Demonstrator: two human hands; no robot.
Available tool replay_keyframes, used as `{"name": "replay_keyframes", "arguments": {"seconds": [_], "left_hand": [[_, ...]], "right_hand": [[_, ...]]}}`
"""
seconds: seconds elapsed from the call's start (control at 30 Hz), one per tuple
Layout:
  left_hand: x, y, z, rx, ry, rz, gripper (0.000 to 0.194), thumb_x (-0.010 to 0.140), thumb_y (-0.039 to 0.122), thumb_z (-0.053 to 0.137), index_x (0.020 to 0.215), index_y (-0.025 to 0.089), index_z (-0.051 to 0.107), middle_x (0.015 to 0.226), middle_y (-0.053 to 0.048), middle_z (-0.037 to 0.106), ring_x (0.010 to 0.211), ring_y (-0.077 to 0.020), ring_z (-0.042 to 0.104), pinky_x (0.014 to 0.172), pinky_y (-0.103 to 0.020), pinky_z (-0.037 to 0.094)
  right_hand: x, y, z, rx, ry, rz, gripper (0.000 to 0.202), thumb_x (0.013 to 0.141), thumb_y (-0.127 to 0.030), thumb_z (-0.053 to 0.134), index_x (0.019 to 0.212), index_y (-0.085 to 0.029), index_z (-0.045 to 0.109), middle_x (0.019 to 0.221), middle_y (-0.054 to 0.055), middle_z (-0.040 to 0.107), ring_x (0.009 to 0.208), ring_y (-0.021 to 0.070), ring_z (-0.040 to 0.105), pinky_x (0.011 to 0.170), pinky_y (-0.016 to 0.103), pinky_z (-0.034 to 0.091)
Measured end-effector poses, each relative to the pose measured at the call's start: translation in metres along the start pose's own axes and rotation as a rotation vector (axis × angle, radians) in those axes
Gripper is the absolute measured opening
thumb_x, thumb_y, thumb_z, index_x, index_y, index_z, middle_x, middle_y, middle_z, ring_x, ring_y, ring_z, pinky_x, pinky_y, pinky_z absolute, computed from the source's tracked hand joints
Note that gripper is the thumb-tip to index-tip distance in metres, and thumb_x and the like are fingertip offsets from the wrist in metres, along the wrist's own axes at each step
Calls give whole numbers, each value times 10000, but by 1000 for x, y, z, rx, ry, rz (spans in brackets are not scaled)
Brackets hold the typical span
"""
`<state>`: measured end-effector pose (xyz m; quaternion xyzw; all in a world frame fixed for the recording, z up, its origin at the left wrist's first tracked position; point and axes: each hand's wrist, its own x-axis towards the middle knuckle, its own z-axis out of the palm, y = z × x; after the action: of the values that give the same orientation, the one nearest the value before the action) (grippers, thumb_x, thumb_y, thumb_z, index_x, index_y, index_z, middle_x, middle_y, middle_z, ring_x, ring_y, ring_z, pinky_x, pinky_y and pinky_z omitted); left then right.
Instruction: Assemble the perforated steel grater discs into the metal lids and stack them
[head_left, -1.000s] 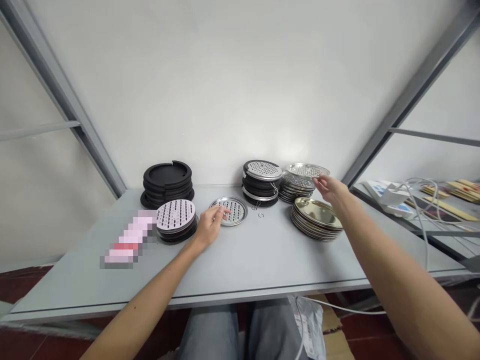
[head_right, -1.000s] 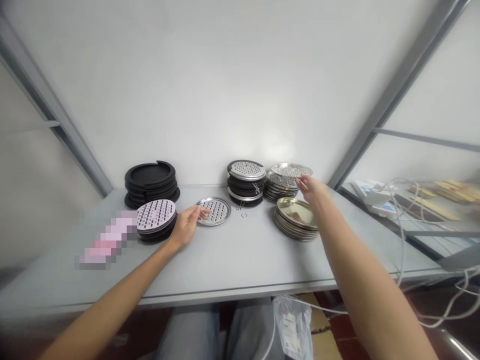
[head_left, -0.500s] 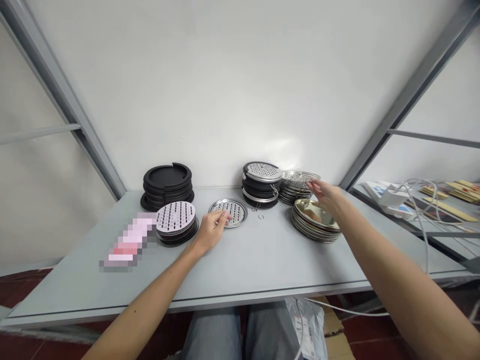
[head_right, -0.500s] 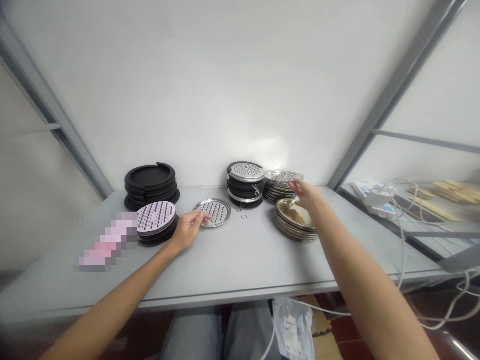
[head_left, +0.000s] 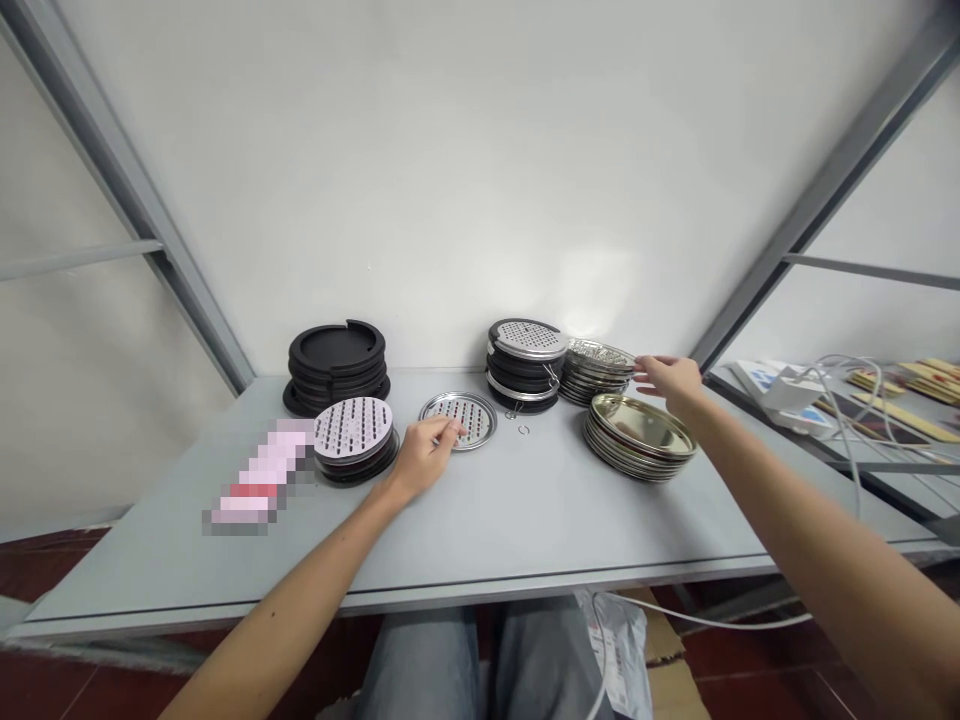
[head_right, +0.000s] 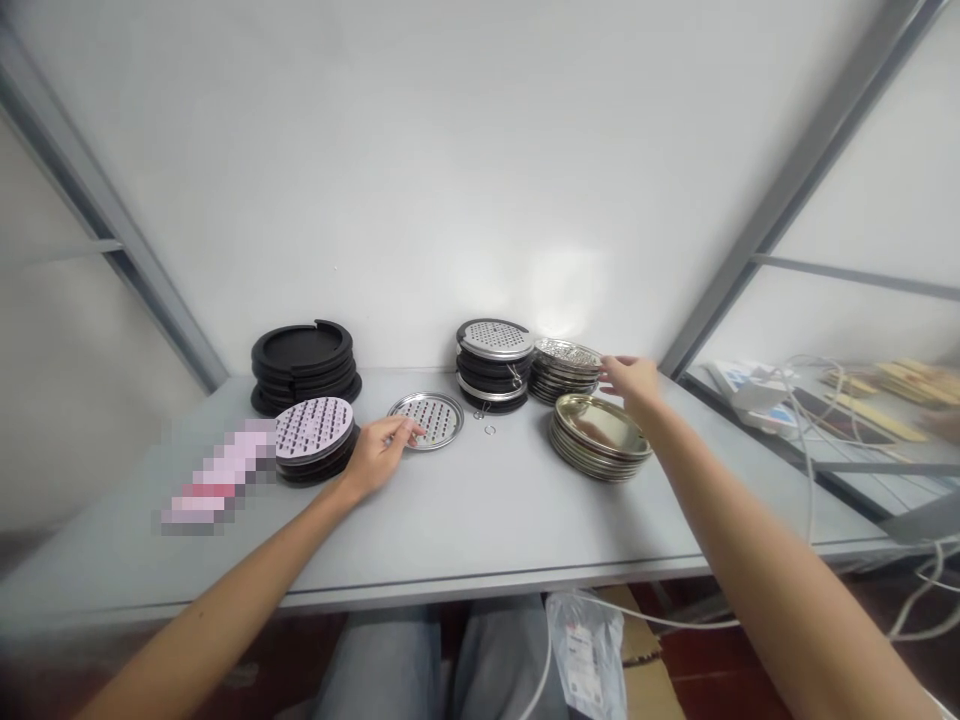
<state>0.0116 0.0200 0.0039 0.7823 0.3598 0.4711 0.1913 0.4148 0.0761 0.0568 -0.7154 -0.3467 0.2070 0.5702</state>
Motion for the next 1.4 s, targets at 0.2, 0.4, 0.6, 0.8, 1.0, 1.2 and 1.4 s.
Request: {"name": "replay_keyframes", "arguments": {"seconds": [0.2, 0.4, 0.6, 0.8, 1.0, 1.2, 1.4], "left_hand": [[-2, -5, 2, 142, -72, 109, 251, 931, 253, 457, 788, 179, 650, 804, -41, 663, 786, -173, 616, 759, -316, 489], [-1, -9, 2, 251, -69, 102, 168, 901, 220, 495, 909, 187, 659, 917, -55, 666, 920, -207, 599, 886, -375, 475], [-5, -19, 1, 411, -143, 3, 319, 793, 251, 655, 1103, 180, 646, 1123, -96, 612, 1071, -265, 544, 969, -432, 445], [-4, -21, -4, 369, -177, 13, 174, 765, 247, 703, 928, 196, 730, 1152, -97, 618, 1101, -273, 545, 999, -448, 428], [0, -23, -5, 337, -280, 57, 114, 784, 160, 671, 843, 218, 748, 1057, -62, 664, 1035, -242, 581, 955, -433, 458], [1, -28, -7, 261, -341, 63, 129, 798, 181, 660, 822, 261, 758, 1108, -42, 659, 1084, -252, 564, 982, -466, 425], [-1, -12, -8, 155, -414, 151, 77, 737, 181, 688, 732, 240, 737, 1203, -50, 617, 1228, -276, 475, 1073, -453, 350]], "right_hand": [[-6, 0, -4, -32, -62, -21, 110, 765, -167, 610, 770, -71, 663, 773, 123, 673, 611, 124, 611, 498, 205, 509], [-33, -14, 7, 46, 25, -231, 167, 810, -207, 559, 879, -132, 691, 790, 66, 678, 690, 110, 624, 561, 179, 497], [-125, -36, 48, 124, -113, -617, 169, 828, -304, 576, 908, -222, 700, 773, 36, 672, 736, 151, 644, 743, 288, 538], [-173, -14, 118, -193, -672, -997, 209, 830, -228, 535, 963, -237, 696, 935, 57, 706, 873, 212, 643, 838, 347, 501], [-166, 18, 144, -301, -652, -1014, 305, 865, -249, 496, 1133, -178, 624, 1150, 105, 634, 1092, 247, 554, 956, 404, 445], [-156, 30, 139, -356, -638, -943, 355, 855, -256, 515, 1191, -160, 577, 1212, 134, 595, 1138, 259, 528, 992, 425, 411], [-154, 26, 138, -331, -647, -945, 227, 870, -249, 506, 1029, -180, 653, 1056, 100, 662, 1021, 240, 582, 930, 390, 434]]}}
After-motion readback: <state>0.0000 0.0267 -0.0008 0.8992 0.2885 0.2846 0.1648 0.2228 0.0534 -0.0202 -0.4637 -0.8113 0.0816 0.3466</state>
